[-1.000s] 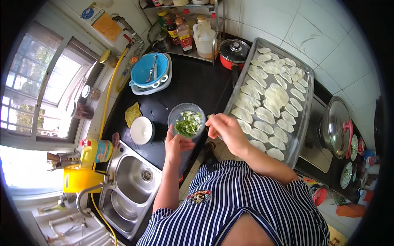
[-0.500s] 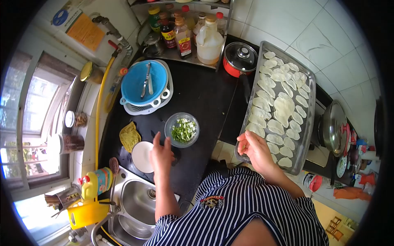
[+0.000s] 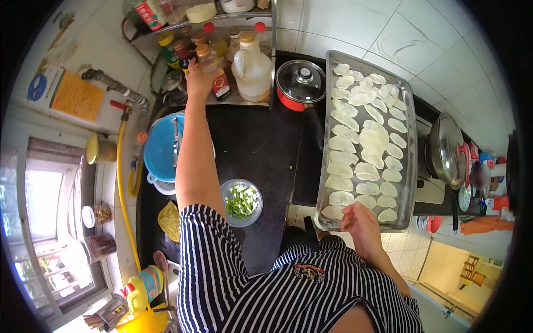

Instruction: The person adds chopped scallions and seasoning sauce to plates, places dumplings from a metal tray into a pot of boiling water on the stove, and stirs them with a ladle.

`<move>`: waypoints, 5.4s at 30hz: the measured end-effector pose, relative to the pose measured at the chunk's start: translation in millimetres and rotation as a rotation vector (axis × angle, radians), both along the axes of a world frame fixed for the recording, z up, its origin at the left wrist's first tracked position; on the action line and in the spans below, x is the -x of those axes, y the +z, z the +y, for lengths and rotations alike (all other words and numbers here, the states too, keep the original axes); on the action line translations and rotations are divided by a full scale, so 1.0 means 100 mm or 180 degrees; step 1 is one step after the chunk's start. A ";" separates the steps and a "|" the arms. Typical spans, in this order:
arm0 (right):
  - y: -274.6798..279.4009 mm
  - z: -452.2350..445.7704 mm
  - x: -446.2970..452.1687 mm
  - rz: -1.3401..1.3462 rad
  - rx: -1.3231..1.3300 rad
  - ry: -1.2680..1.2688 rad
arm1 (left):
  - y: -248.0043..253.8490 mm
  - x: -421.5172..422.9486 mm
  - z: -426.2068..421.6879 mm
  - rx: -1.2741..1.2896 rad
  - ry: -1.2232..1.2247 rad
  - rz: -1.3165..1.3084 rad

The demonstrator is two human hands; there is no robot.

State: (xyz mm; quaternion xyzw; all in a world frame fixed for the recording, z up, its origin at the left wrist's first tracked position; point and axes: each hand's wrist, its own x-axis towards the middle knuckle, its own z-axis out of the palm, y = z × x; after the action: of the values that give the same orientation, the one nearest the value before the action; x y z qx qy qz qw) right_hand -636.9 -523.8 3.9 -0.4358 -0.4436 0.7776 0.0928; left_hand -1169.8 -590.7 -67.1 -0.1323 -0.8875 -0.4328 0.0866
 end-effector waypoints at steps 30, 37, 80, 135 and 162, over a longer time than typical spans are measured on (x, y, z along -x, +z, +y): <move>-0.05 -0.06 -0.11 -0.0259 0.0014 -0.0053 | 0.28 0.64 0.09 -0.0054 -0.0265 0.0286; -0.05 -0.06 -0.21 -0.0139 0.0089 0.0094 | 0.65 0.46 -0.24 -0.1589 -0.0287 0.0739; -0.20 2.45 -6.63 -0.1564 -0.3398 -0.1263 | 1.10 -9.93 3.57 -0.0960 -0.5176 -0.2707; -0.37 7.76 -8.96 -0.1836 -0.2255 0.1193 | -2.87 -11.54 3.27 0.1019 -0.1467 -0.3499; -0.31 8.20 -8.75 -0.2058 -0.2313 0.1689 | -2.67 -11.77 3.51 0.1102 -0.1446 -0.3323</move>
State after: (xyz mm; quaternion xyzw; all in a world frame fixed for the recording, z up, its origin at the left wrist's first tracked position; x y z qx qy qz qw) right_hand 238.3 296.2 -27.6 -0.4655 -0.7838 0.3979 -0.1029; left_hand 7.3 -239.6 -333.9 -0.1008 -0.8199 -0.2972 -0.4788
